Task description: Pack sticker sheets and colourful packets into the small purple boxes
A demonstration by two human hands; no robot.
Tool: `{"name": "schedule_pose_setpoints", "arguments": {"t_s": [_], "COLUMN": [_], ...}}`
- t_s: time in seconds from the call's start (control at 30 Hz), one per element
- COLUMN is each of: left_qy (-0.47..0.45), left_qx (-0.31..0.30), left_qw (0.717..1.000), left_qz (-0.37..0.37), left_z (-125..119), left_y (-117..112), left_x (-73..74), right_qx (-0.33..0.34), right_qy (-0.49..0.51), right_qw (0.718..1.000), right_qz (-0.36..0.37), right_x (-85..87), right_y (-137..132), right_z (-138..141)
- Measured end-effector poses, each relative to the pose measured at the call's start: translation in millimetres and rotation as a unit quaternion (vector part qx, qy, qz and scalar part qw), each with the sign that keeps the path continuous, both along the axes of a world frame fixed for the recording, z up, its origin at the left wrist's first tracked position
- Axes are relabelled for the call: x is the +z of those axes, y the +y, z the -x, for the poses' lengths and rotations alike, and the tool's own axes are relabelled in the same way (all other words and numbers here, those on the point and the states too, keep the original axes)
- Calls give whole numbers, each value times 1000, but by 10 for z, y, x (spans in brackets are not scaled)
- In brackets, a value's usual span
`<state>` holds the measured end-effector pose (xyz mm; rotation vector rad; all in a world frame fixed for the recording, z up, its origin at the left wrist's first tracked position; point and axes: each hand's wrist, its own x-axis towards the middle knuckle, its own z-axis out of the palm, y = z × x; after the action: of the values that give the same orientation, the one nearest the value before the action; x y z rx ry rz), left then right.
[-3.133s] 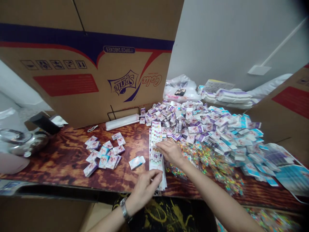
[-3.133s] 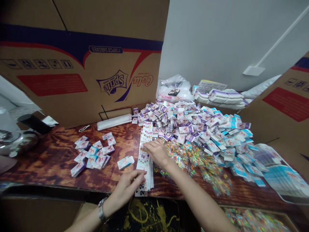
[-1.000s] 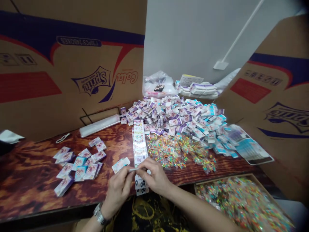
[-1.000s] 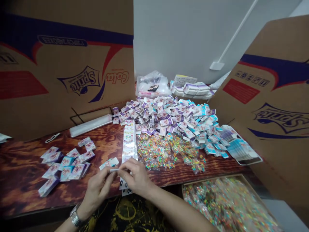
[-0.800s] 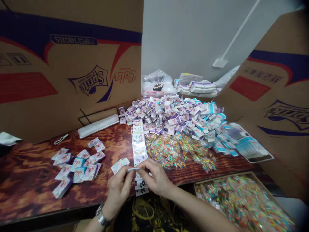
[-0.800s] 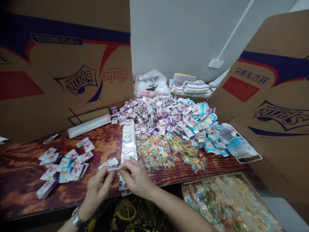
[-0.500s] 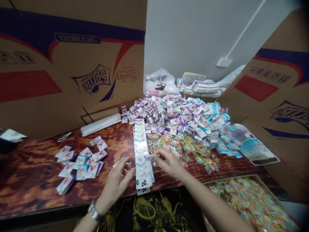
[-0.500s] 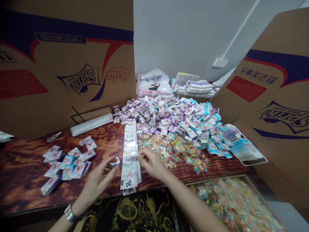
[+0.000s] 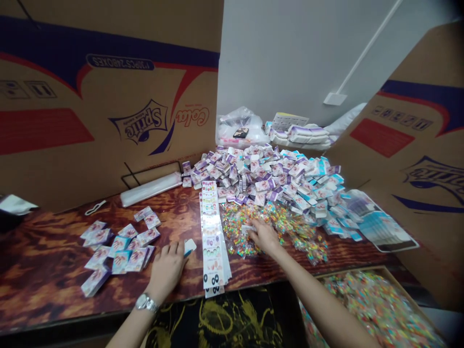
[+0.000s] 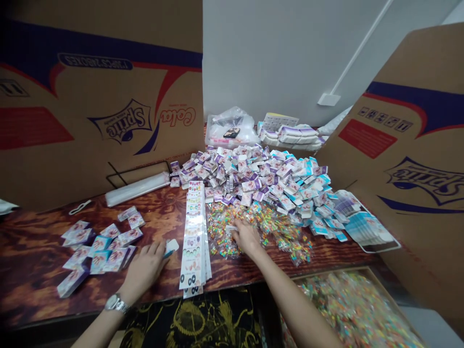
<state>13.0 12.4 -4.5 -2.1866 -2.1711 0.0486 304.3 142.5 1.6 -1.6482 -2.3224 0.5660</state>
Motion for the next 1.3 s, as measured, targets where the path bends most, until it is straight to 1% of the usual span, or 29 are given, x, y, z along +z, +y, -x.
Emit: {"name": "schedule_pose_setpoints", "arguments": {"t_s": [0.07, 0.13, 0.23, 0.3, 0.37, 0.43, 0.5, 0.57, 0.6, 0.67, 0.8, 0.87, 0.97, 1.03, 1.1, 1.17, 1.2, 1.23, 1.3], "left_qy": [-12, -33, -95, -161, -232, -285, -317, -327, -325, -316, -279, -253, -224, -218, -228, -261, -287, -317, -377], "left_qx": [0, 8, 8, -8, -24, -31, -39, -48, -53, -61, -74, -85, -102, -103, -96, -83, -76, -71, -74], "left_qw": [1000, 999, 993, 979, 958, 938, 922, 913, 911, 911, 915, 918, 919, 918, 917, 918, 917, 915, 904], "left_qz": [6, -6, -68, -123, -168, -196, -217, -239, -249, -259, -280, -295, -308, -315, -312, -287, -266, -241, -189], "left_z": [27, 79, 144, 134, 66, -44, -159, -254, -290, -342, -403, -427, -458, -465, -454, -424, -403, -378, -324], "left_y": [-10, -26, -53, -72, -89, -98, -101, -109, -116, -133, -158, -155, -140, -134, -137, -146, -150, -154, -155], "left_x": [-7, -26, -3, 94, 248, 413, 536, 598, 610, 615, 629, 642, 642, 623, 602, 595, 600, 612, 653], "right_qx": [6, 23, 54, 67, 83, 113, 155, 184, 197, 218, 243, 254, 277, 286, 280, 281, 288, 303, 353], "right_qy": [21, 51, 98, 137, 197, 261, 296, 305, 303, 284, 209, 177, 166, 167, 168, 169, 167, 160, 130], "right_qw": [1000, 998, 994, 988, 977, 958, 942, 934, 931, 930, 940, 944, 943, 941, 943, 939, 932, 920, 881], "right_qz": [-11, -16, -12, -5, 10, 21, 2, -35, -54, -86, -118, -113, -81, -64, -70, -109, -144, -188, -287], "right_x": [41, 128, 315, 466, 641, 840, 1036, 1185, 1230, 1258, 1184, 1165, 1191, 1216, 1225, 1218, 1211, 1203, 1190], "right_y": [-33, -38, -43, -76, -148, -256, -383, -505, -556, -628, -653, -625, -569, -542, -531, -530, -528, -525, -506], "right_z": [-23, -66, -98, -51, 62, 222, 394, 550, 618, 729, 853, 875, 877, 865, 845, 817, 800, 780, 736]}}
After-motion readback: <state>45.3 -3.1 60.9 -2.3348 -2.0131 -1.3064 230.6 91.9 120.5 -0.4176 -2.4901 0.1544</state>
